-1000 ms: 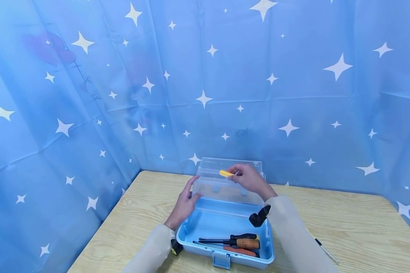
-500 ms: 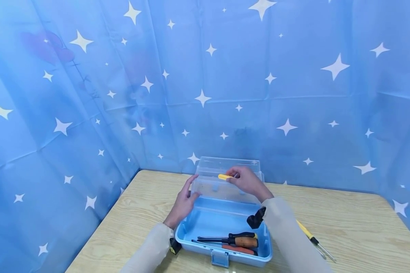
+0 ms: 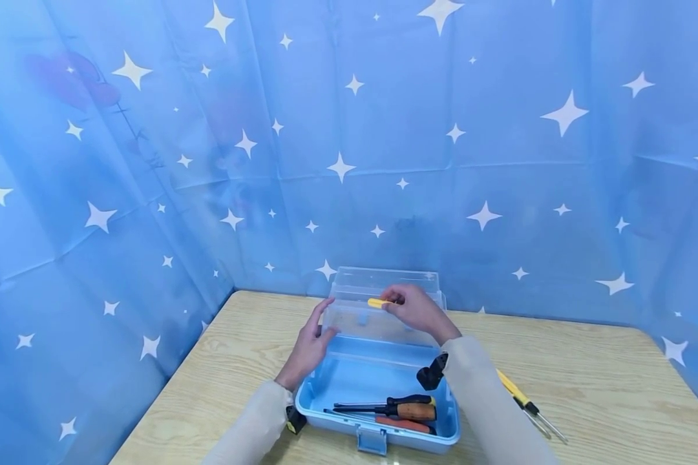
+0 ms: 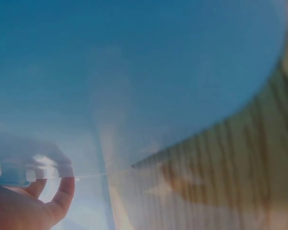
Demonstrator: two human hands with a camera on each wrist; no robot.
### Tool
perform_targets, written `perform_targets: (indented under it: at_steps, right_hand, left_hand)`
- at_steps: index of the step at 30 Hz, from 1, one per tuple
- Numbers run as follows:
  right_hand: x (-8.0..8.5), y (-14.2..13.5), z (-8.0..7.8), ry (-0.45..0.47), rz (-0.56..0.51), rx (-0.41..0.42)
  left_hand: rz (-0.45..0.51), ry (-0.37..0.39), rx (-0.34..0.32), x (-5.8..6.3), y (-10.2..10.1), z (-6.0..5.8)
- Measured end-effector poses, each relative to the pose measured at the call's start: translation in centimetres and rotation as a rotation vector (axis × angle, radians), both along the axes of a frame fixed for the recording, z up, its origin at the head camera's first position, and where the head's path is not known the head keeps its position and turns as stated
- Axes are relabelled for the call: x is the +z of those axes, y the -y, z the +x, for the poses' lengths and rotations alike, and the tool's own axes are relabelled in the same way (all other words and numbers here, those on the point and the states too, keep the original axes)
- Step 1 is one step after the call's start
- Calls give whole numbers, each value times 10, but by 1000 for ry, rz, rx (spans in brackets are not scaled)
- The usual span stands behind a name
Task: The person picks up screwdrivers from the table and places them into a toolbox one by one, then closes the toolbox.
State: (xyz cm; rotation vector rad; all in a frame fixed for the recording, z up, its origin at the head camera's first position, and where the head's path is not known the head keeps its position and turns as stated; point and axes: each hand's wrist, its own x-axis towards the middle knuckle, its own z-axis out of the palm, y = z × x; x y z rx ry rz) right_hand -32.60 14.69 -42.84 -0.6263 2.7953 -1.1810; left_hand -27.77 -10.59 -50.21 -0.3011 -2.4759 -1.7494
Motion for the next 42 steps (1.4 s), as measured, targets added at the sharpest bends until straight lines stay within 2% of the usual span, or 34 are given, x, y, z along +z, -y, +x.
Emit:
perform_targets:
  at_steps: [17, 31, 42]
  right_hand:
    - [3, 0, 3, 3, -15, 22]
    - [1, -3, 3, -38, -2, 56]
    - [2, -4, 4, -28, -4, 14]
  left_hand:
    - [22, 22, 1, -1, -1, 0]
    - [22, 16, -8, -1, 0, 0]
    - [-5, 8, 11, -1, -2, 0]
